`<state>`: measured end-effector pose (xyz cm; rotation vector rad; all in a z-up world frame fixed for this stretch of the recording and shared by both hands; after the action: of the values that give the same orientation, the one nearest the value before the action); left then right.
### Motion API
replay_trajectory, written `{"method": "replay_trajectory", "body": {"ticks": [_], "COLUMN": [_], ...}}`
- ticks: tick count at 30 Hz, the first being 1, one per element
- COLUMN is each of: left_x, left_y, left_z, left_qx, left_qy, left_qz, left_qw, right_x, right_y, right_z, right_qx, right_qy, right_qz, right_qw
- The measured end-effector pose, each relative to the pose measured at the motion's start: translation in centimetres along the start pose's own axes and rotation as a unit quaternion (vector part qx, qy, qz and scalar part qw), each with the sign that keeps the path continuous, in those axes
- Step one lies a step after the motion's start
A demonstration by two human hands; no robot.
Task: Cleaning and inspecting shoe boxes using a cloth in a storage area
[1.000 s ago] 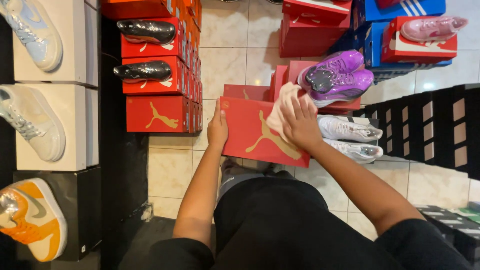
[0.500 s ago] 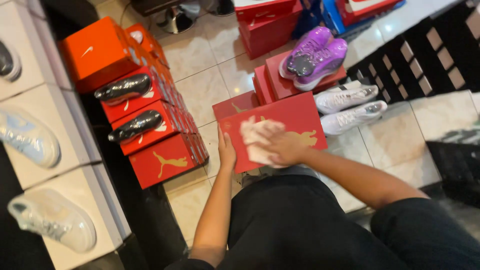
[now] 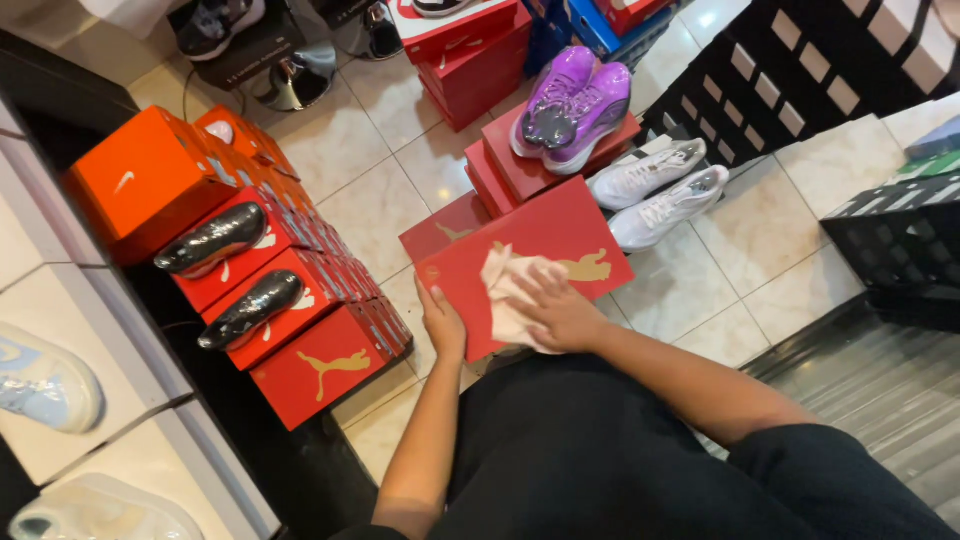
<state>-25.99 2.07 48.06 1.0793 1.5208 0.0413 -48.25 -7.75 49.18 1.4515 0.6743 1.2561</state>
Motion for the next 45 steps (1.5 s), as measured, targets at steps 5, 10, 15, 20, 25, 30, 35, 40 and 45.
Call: {"method": "replay_trajectory", "body": {"ticks": [5, 10, 15, 20, 25, 30, 35, 40, 45], "left_x": [-4.6, -5.6, -4.3, -3.0, -3.1, 1.7, 3.3, 1.3, 1.0], "left_y": [1.9, 2.3, 1.5, 1.5, 1.2, -1.3, -2.4, -1.7, -1.4], "left_z": [-1.2, -0.9, -0.6, -1.6, -1.3, 0.7, 1.9, 1.6, 0.8], "left_qx": [0.0, 0.003, -0.021, -0.039, -0.023, -0.007, -0.007, 0.006, 0.01], "left_qy": [0.014, 0.029, 0.005, -0.016, -0.039, -0.077, -0.107, -0.146, -0.147], "left_qz": [0.006, 0.025, 0.002, -0.007, 0.014, 0.091, 0.12, 0.091, 0.074], "left_qw": [1.0, 0.999, 1.0, 0.999, 0.999, 0.993, 0.987, 0.985, 0.986], "right_x": [-8.8, -17.2, -14.8, -15.0, -8.9, -4.7, 6.6, 0.3, -11.9], "right_y": [4.0, 3.1, 7.2, -1.2, -1.1, -15.0, -20.8, -21.8, -24.1], "right_z": [-1.2, 4.7, 5.0, -9.0, -11.3, -8.5, 1.3, -1.5, -8.1], "right_qx": [-0.108, -0.06, -0.042, -0.167, -0.14, -0.436, -0.458, -0.48, -0.547], "right_qy": [-0.221, -0.493, -0.486, -0.395, -0.373, -0.491, -0.45, -0.423, -0.366], "right_qz": [0.05, 0.349, 0.479, 0.604, 0.326, 0.733, 0.767, 0.768, 0.751], "right_qw": [0.968, 0.795, 0.73, 0.672, 0.857, 0.18, 0.012, -0.008, 0.064]}}
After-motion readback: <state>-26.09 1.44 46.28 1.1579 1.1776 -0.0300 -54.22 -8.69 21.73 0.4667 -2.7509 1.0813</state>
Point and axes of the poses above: each hand's wrist, its own z-axis towards the middle knuckle, its own y-axis out of the back of the hand, x = y × z, the point moved 3 cm from there along z, towards the middle knuckle, and after that the axes turned 3 degrees about z, right-handed, at the moved point
